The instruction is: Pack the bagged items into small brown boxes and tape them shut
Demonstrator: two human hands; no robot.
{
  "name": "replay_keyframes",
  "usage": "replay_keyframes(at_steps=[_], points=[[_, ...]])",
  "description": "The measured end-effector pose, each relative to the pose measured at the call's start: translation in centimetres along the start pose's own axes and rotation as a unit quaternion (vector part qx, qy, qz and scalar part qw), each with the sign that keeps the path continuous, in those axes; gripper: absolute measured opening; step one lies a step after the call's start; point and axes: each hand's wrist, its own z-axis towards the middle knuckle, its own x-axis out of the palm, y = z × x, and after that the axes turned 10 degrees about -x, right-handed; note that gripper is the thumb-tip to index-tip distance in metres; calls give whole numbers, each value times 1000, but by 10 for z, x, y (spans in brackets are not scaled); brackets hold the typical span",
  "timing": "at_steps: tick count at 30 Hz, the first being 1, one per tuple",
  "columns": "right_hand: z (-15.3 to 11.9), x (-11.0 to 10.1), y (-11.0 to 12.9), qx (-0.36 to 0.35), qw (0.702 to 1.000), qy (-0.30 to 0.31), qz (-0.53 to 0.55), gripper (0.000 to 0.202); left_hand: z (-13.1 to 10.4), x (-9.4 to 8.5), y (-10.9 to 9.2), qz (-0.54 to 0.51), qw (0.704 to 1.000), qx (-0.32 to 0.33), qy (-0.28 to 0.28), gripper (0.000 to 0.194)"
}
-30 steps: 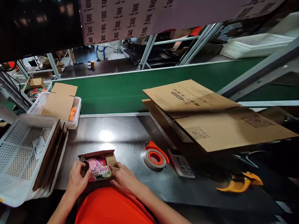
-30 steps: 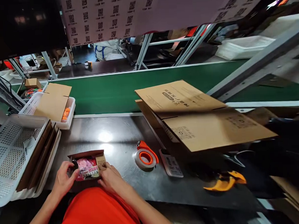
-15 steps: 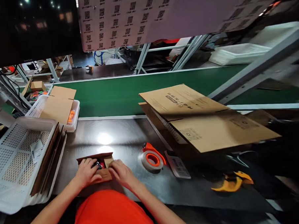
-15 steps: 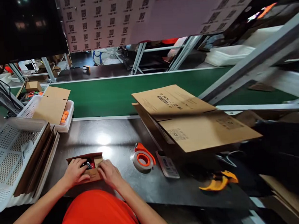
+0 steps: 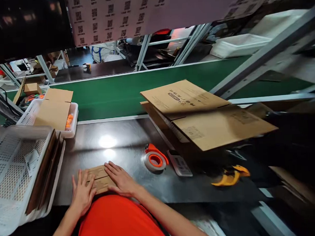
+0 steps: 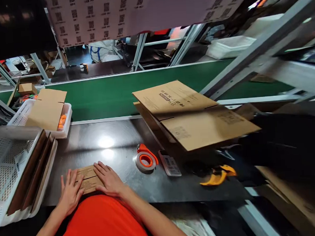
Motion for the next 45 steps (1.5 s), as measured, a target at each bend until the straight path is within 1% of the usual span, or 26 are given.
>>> replay_keyframes(at_steps=[2,4,5,7,9,10,12,14,16,18,20,22,24,26,28,29,31,33,36,38,39,40,41,43,44,45], points=[[-2,3,3,3,1000,8,3,96,-3,8,3,3,999,-27,-35,55],[-11,6,-5,-5,1000,-8,-6,87,0,18,5,-13,997,-12,-77,52],[-19,5,-14,15,999,-35,-19,79,3,23,5,-22,995,7,-97,50],[-42,-6,-42,121,982,-127,-64,63,11,30,4,-32,991,41,-126,49],[-70,-27,-76,272,930,-222,-112,55,21,31,0,-32,989,66,-132,49],[-84,-40,-93,338,899,-250,-124,54,27,29,-3,-33,988,80,-127,49],[-108,-63,-120,426,859,-257,-122,47,40,22,-9,-43,988,102,-109,47],[-124,-76,-136,479,839,-238,-99,31,51,14,-16,-59,988,113,-91,45],[-132,-79,-139,493,838,-219,-76,15,57,10,-20,-79,986,121,-80,43],[-134,-77,-132,492,842,-210,-61,10,58,11,-22,-103,982,132,-87,42],[-132,-77,-116,484,849,-208,-51,17,55,15,-23,-129,975,145,-107,41],[-127,-79,-93,434,871,-225,-38,33,51,20,-22,-151,969,147,-129,38],[-116,-82,-64,295,918,-263,-27,53,48,26,-21,-166,964,150,-145,36],[-99,-80,-33,92,956,-276,-34,68,47,31,-20,-176,959,154,-161,34],[-78,-72,-8,-64,965,-241,-80,78,48,35,-20,-184,954,155,-177,31],[-68,-67,1,-106,963,-220,-111,80,48,35,-20,-188,953,153,-183,29],[-52,-56,10,-133,957,-196,-166,83,46,35,-23,-195,951,144,-192,26],[-47,-48,10,-133,951,-202,-190,83,41,31,-31,-205,951,122,-196,25],[-50,-44,6,-145,947,-221,-184,80,28,20,-55,-271,940,27,-203,27],[-54,-45,5,-146,947,-220,-184,82,22,9,-77,-394,894,-95,-192,32],[-54,-46,6,-144,947,-215,-188,85,21,3,-88,-477,847,-170,-162,36],[-54,-47,6,-141,948,-209,-193,88,22,-3,-97,-569,777,-245,-111,40],[-54,-47,7,-138,949,-201,-198,89,24,-10,-106,-653,692,-306,-47,45],[-53,-48,7,-141,951,-182,-204,88,32,-20,-117,-764,531,-361,64,57],[-53,-48,6,-140,954,-172,-204,84,36,-24,-121,-796,477,-360,97,60],[-53,-47,4,-137,956,-161,-203,81,40,-28,-123,-815,445,-354,117,60]])
